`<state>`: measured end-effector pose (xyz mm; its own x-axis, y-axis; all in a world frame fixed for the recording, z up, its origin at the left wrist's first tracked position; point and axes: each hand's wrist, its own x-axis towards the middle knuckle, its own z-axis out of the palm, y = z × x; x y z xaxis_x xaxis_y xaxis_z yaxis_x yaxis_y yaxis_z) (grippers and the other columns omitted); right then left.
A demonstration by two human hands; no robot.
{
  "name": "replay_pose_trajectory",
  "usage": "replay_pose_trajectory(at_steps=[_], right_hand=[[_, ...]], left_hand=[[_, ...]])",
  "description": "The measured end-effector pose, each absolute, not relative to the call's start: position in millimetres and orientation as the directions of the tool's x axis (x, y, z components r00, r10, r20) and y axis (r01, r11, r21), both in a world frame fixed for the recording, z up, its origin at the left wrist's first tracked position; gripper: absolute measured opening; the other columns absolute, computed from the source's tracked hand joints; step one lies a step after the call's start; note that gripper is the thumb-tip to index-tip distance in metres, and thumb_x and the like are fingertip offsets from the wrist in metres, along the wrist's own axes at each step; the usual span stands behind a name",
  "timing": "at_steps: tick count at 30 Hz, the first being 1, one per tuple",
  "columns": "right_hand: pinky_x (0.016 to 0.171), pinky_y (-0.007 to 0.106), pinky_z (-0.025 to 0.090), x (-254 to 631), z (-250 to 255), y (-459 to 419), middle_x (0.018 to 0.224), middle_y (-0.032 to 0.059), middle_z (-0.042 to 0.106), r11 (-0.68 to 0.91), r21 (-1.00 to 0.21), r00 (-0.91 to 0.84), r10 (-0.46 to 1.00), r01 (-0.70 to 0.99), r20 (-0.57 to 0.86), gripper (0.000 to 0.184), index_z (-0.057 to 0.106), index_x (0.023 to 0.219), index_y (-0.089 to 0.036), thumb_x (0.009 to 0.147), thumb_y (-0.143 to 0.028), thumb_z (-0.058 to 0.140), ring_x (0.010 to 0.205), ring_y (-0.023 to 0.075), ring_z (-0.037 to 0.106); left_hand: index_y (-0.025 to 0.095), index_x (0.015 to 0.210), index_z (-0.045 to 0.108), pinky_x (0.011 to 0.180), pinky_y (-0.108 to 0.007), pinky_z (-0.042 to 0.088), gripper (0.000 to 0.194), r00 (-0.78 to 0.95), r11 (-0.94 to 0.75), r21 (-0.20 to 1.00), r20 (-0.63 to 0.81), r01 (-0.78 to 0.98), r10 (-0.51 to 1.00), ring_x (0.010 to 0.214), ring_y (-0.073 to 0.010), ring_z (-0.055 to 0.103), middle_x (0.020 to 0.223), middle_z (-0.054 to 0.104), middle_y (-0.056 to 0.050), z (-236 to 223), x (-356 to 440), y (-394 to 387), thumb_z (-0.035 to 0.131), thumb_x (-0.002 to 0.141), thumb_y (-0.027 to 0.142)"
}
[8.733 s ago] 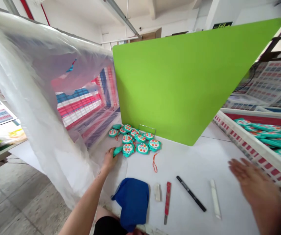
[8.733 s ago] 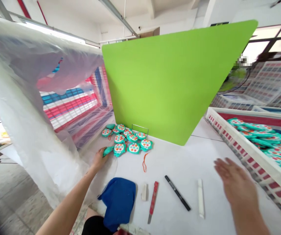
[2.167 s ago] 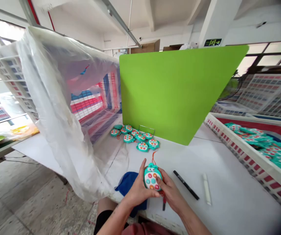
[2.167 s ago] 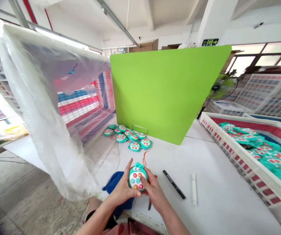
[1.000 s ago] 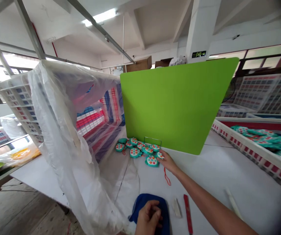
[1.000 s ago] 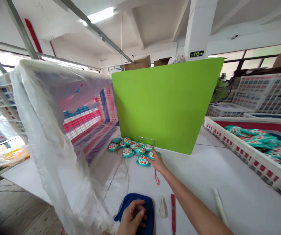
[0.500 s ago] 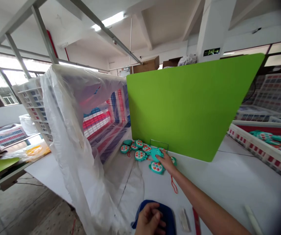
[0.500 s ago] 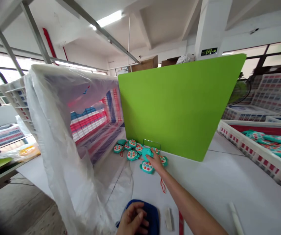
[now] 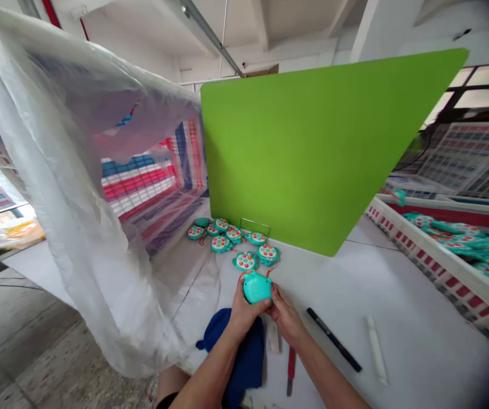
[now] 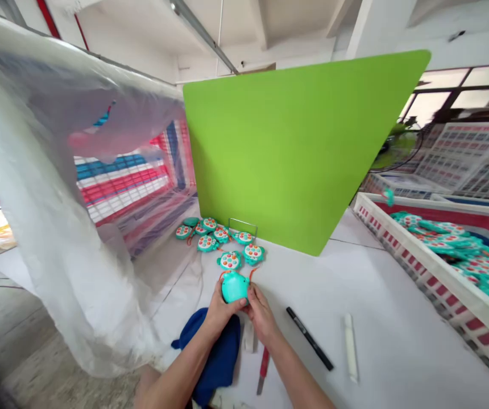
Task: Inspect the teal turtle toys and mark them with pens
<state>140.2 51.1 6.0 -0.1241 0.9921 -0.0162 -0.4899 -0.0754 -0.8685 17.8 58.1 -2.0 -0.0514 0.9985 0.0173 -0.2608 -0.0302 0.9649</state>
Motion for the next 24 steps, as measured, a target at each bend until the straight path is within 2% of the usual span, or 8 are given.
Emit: replay_pose_trajectory(at_steps=[2,5,10,12,14,16,20,24], right_hand=[[0.08,0.038,0.054,140.0,2.9,50.9,0.116,0.0095,0.064,-0.073,-0.891,-0.141,0.99,-0.449,-0.01,0.048,0.059,0.11,-0.021,0.077,-0.056,0.064,0.101,0.0254,0.062],[0.077,0.039,0.055,138.8,2.8,53.5,0.116,0.0101,0.064,-0.052,-0.954,-0.186,0.982,-0.295,0.004,0.052,0.057,0.115,-0.021,0.081,-0.061,0.056,0.1,0.0256,0.063],[0.087,0.043,0.051,169.9,15.5,56.7,0.111,0.0114,0.067,0.052,-0.998,-0.111,0.992,-0.032,0.055,0.05,0.06,0.114,-0.019,0.082,-0.057,0.055,0.103,0.0267,0.062],[0.088,0.042,0.05,193.3,21.9,48.6,0.108,0.0109,0.068,0.158,-0.969,-0.034,0.987,0.191,0.155,0.042,0.062,0.11,-0.02,0.086,-0.052,0.052,0.1,0.0254,0.063],[0.083,0.039,0.052,213.2,25.0,32.2,0.102,0.009,0.069,0.267,-0.856,-0.06,0.961,0.443,0.269,0.03,0.065,0.103,-0.021,0.089,-0.042,0.05,0.093,0.0232,0.065],[0.081,0.036,0.053,224.1,21.9,10.4,0.097,0.0064,0.07,0.401,-0.705,-0.225,0.915,0.585,0.334,0.021,0.066,0.097,-0.022,0.09,-0.031,0.049,0.09,0.0208,0.065],[0.089,0.035,0.052,225.5,-2.3,-27.4,0.108,0.0062,0.068,0.677,-0.393,-0.566,0.736,0.623,0.371,0.028,0.065,0.102,-0.023,0.09,-0.012,0.042,0.109,0.0205,0.058],[0.089,0.042,0.05,224.8,-27.1,-39.6,0.109,0.0089,0.066,0.754,-0.143,-0.656,0.635,0.641,0.407,0.035,0.062,0.111,-0.021,0.089,-0.008,0.039,0.112,0.0245,0.055]], left_hand=[[0.016,0.109,0.057,0.08,-0.033,0.05,0.064,-0.054,-0.025,0.962,0.011,-0.272,0.998,0.087,-0.022,0.06,0.093,0.065,-0.006,-1.9,15.9,57.1,0.084,0.055,0.037],[0.016,0.102,0.06,0.081,-0.031,0.05,0.045,-0.087,-0.025,0.949,-0.002,-0.314,0.996,0.089,-0.0206,0.06,0.094,0.065,-0.006,0.1,13.1,57.3,0.072,0.07,0.044],[0.02,0.11,0.053,0.077,-0.033,0.053,0.044,-0.11,0.064,0.904,-0.121,-0.423,0.987,0.086,-0.0198,0.065,0.1,0.065,-0.007,14.1,5.7,44.7,0.065,0.077,0.047],[0.022,0.117,0.05,0.073,-0.037,0.056,0.047,-0.073,0.137,0.864,-0.196,-0.485,0.978,0.087,-0.0224,0.066,0.108,0.064,-0.008,21.8,-1.3,31.1,0.063,0.079,0.047],[0.025,0.12,0.048,0.074,-0.042,0.057,0.047,-0.02,0.205,0.779,-0.269,-0.592,0.963,0.095,-0.0259,0.065,0.117,0.062,-0.009,26.9,-9.3,15.1,0.065,0.079,0.041],[0.025,0.122,0.048,0.077,-0.047,0.057,0.048,0.026,0.263,0.682,-0.336,-0.682,0.941,0.099,-0.027,0.064,0.117,0.063,-0.009,27.5,-16.1,0.3,0.067,0.079,0.034],[0.021,0.121,0.05,0.08,-0.052,0.056,0.045,0.11,0.345,0.559,-0.411,-0.754,0.905,0.093,-0.0259,0.066,0.106,0.068,-0.01,18.9,-23.3,-16.0,0.067,0.08,0.027],[0.016,0.118,0.052,0.078,-0.051,0.057,0.039,0.157,0.381,0.525,-0.421,-0.761,0.893,0.093,-0.0265,0.066,0.103,0.069,-0.013,11.9,-25.8,-15.1,0.062,0.083,0.03]])
